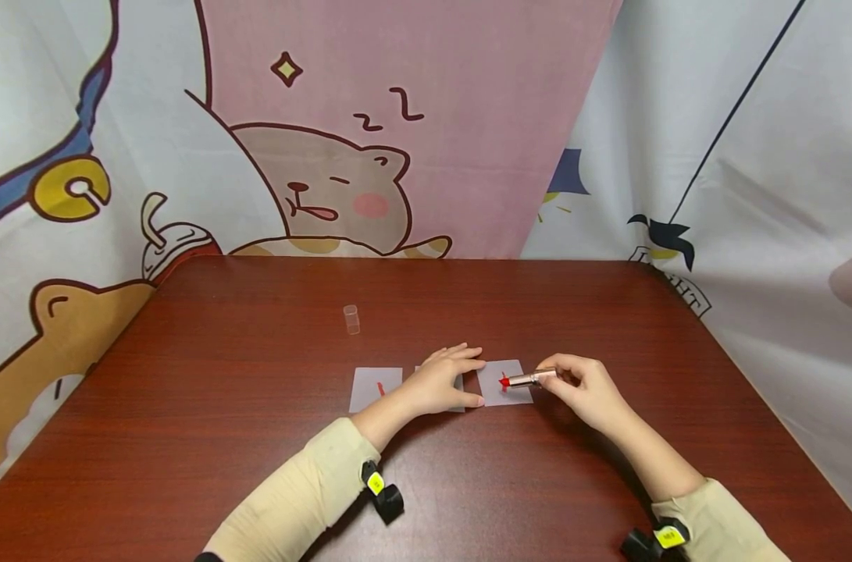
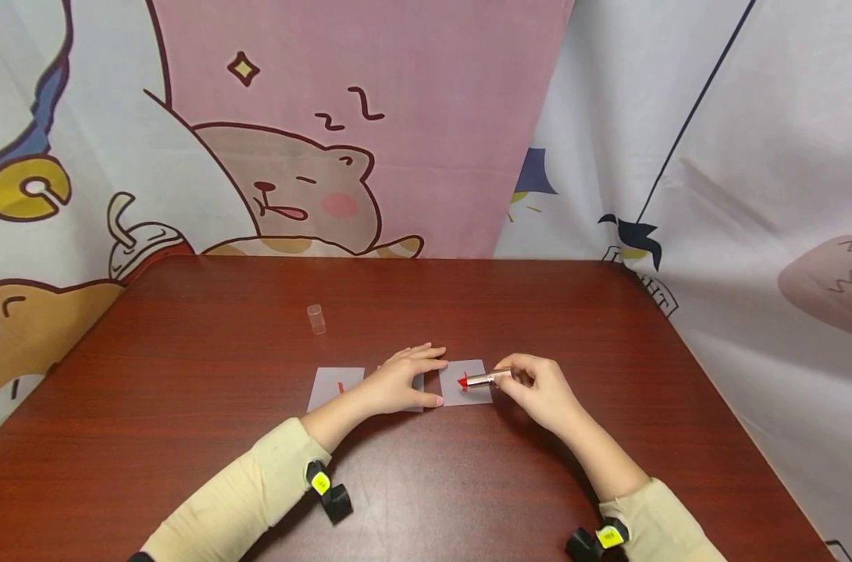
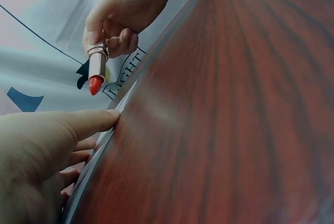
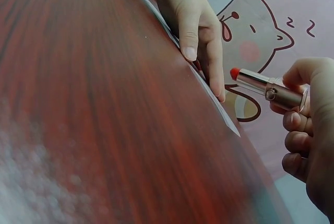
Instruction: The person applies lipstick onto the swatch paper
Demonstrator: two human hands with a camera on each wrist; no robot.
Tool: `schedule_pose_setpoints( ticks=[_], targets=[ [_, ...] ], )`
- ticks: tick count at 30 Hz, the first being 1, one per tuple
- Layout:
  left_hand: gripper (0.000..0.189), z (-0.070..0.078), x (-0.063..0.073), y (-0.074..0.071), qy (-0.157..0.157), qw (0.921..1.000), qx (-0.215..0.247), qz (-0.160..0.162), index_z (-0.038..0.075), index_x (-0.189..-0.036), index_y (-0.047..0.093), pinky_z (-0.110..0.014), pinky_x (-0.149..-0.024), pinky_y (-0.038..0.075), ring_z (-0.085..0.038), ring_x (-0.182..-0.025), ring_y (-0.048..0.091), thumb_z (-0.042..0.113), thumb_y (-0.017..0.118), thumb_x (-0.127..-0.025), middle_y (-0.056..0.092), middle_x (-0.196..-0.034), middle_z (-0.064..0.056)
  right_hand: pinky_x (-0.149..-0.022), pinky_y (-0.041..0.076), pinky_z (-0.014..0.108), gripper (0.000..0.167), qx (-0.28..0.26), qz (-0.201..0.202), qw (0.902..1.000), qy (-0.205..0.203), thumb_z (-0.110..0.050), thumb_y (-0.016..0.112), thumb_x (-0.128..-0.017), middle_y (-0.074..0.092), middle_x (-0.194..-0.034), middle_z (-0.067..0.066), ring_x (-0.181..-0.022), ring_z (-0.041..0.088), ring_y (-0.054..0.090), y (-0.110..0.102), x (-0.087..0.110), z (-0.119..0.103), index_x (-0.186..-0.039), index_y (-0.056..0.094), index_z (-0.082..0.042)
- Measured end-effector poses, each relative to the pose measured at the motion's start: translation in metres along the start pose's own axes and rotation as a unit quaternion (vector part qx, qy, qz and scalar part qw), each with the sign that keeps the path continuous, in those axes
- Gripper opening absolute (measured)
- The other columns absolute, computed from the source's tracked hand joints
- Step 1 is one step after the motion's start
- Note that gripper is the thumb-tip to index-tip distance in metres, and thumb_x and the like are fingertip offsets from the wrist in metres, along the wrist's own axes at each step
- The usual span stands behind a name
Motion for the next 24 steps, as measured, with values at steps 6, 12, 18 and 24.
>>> schedule_pose_setpoints(
  ticks=[6, 12, 18, 24],
  targets=[
    [0.061, -0.001, -0.001, 0.0, 0.0, 1.0, -0.004, -0.002, 0.01, -0.136, 0.055, -0.041, -0.114, 0.014, -0.021, -0.141, 0.024, 0.035, 0.074, -0.083, 0.04, -0.148, -0.002, -0.046, 0.036, 0.023, 0.011, -0.005, 0.015, 0.9997, 0.018, 0.0, 0.069, -0.084, 0.055, -0.064, -0.007, -0.055, 0.007, 0.044, -0.003, 0.0, 0.002, -0.088, 0.069, -0.011],
    [0.061, 0.0, -0.001, 0.0, 0.0, 1.0, -0.001, -0.003, 0.01, -0.135, 0.056, -0.041, -0.114, 0.014, -0.022, -0.141, 0.024, 0.034, 0.074, -0.083, 0.041, -0.148, -0.003, -0.048, 0.037, 0.023, 0.012, -0.022, 0.034, 0.999, 0.021, 0.006, 0.066, -0.084, 0.054, -0.066, -0.004, -0.057, 0.007, 0.044, -0.006, 0.0, -0.011, -0.091, 0.069, -0.004],
    [0.06, 0.0, 0.0, 0.0, 0.004, 1.0, 0.004, -0.001, 0.009, -0.135, 0.056, -0.041, -0.114, 0.015, -0.022, -0.141, 0.025, 0.034, 0.075, -0.083, 0.041, -0.147, -0.004, -0.053, 0.04, 0.022, 0.012, -0.04, 0.051, 0.9977, 0.02, 0.01, 0.065, -0.084, 0.056, -0.066, 0.003, -0.061, 0.012, 0.048, -0.012, -0.001, -0.036, -0.093, 0.068, 0.003],
    [0.058, 0.001, 0.0, -0.001, 0.005, 0.9999, 0.01, 0.0, 0.009, -0.133, 0.057, -0.042, -0.114, 0.015, -0.022, -0.141, 0.025, 0.032, 0.074, -0.083, 0.041, -0.147, -0.005, -0.055, 0.042, 0.022, 0.013, -0.061, 0.057, 0.9964, 0.018, 0.009, 0.064, -0.085, 0.059, -0.069, 0.008, -0.062, 0.013, 0.05, -0.014, -0.002, -0.041, -0.096, 0.067, 0.004]
  ],
)
Point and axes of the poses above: each hand's wrist, its own x-axis away from the middle knuckle, its own y-axis out of the palm, z = x × y, the point moved 4 cm from there along -x, towards the middle knuckle
